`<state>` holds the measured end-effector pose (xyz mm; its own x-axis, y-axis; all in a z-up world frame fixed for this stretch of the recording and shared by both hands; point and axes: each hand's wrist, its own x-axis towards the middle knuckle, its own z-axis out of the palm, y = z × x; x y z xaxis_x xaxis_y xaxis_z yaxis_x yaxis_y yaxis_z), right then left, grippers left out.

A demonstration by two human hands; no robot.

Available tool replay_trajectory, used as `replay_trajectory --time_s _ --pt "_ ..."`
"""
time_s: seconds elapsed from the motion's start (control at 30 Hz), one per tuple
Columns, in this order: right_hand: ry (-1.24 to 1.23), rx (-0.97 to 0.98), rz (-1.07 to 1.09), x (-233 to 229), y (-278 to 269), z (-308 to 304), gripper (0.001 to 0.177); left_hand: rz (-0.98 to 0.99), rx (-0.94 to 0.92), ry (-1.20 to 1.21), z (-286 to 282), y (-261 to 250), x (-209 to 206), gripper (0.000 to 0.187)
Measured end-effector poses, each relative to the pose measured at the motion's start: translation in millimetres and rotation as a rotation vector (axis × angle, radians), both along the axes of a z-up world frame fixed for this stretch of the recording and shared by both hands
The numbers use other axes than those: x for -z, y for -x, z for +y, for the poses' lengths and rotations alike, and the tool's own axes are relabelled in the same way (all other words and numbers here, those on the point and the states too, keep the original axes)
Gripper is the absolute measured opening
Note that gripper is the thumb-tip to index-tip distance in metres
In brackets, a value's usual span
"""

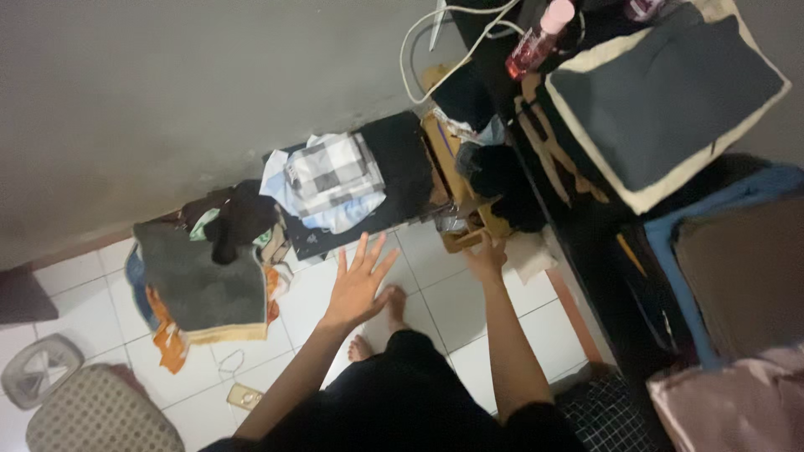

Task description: The person picks up several garments from a pile on the floor and folds them one by one, placing each finished item onto a stacked shelf.

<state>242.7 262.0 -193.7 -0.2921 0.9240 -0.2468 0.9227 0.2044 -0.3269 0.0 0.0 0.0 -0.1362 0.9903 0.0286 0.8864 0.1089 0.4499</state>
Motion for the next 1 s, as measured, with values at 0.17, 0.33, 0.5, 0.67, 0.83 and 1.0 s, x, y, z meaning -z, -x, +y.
replay_trajectory --time_s 0.17,0.33,0.5,0.67,0.83,1.0 --pt "0.259 0.093 0.348 14 33 107 0.083 0.043 0.000 0.160 37 13 16 0.076" --pt "0.247 0.332 0.072 44 60 175 0.079 0.012 -0.001 0.193 94 37 42 0.077" --pt "0.195 0.427 0.040 76 57 210 0.076 0.033 -0.039 0.131 142 60 58 0.073" --pt "0.056 0.301 0.325 92 47 219 0.074 -0.006 -0.115 0.076 157 74 42 0.072" --pt "-0.143 0.002 1.057 60 86 143 0.074 -0.083 -0.164 0.147 151 61 24 0.073" --pt "0.018 -0.160 1.188 -27 130 17 0.069 -0.378 -0.063 0.352 156 24 31 0.085"
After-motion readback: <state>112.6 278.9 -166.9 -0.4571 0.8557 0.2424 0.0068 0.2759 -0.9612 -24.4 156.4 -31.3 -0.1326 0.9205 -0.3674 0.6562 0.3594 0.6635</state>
